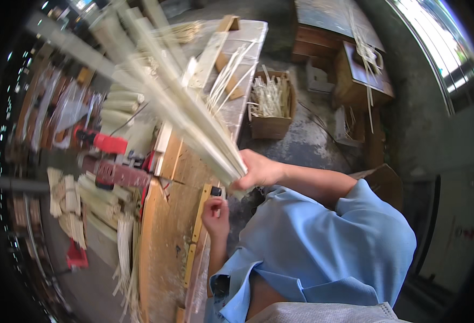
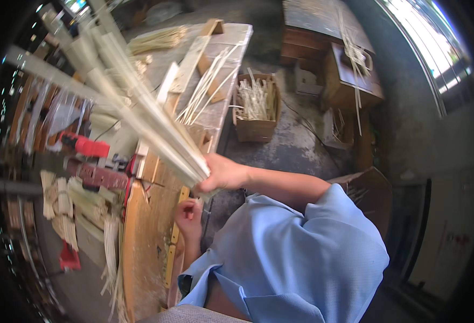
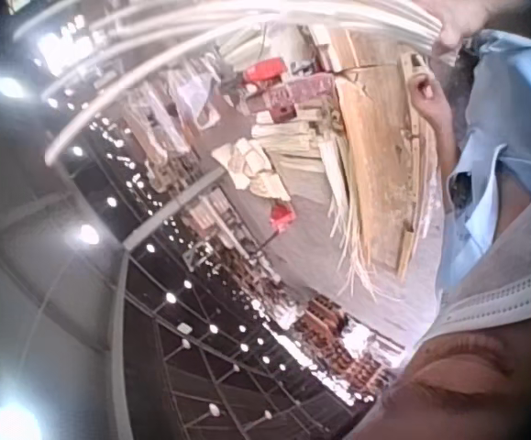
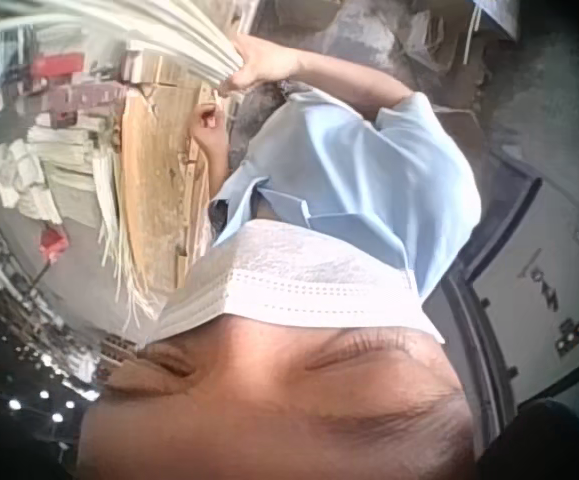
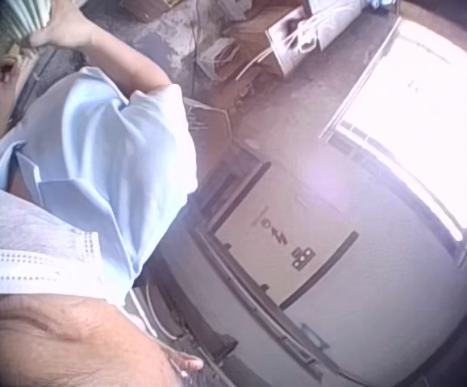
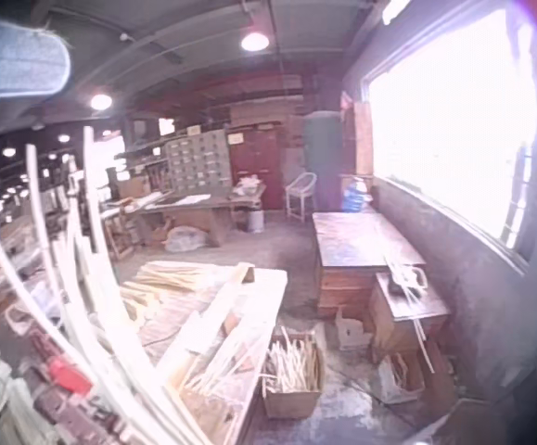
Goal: The person gathers bundles of thin bamboo sticks on a workbench, aligns them, and uses a red circular saw to cut them to uniform length. The cut pieces are collected and placed into a cardboard box.
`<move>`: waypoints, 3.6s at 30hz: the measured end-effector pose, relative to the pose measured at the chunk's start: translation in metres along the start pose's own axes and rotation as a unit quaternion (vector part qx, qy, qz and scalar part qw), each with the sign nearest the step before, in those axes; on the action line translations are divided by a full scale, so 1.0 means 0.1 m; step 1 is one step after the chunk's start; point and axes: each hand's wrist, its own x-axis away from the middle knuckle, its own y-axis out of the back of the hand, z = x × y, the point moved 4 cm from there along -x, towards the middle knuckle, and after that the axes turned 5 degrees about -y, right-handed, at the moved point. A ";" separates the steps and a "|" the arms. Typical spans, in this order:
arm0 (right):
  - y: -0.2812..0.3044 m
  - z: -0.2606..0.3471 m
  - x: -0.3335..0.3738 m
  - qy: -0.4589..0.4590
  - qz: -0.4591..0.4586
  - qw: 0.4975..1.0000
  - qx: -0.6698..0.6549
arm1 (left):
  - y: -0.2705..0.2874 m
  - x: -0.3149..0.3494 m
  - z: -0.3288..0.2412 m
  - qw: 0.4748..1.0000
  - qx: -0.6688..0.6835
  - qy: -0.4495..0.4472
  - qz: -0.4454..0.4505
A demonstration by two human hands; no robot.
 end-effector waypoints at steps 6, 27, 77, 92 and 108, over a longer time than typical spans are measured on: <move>1.26 -0.48 0.87 0.043 -0.289 0.942 -0.165 | -1.25 -0.38 0.35 0.976 -0.018 0.068 0.206; 5.30 -2.36 -0.22 -0.068 -0.492 0.864 -0.083 | -4.99 -3.06 3.05 0.926 -0.197 0.162 0.277; 5.97 -4.02 -2.92 -0.019 -0.555 0.821 -0.133 | -5.39 -4.77 4.68 0.958 0.063 0.154 0.234; 6.08 -4.13 -2.94 -0.105 -0.469 0.875 -0.056 | -5.96 -5.19 4.68 0.963 -0.206 0.065 0.162; 7.29 -1.99 -2.51 0.139 -0.254 0.956 -0.053 | -5.67 -4.57 5.04 0.963 -0.226 0.018 0.148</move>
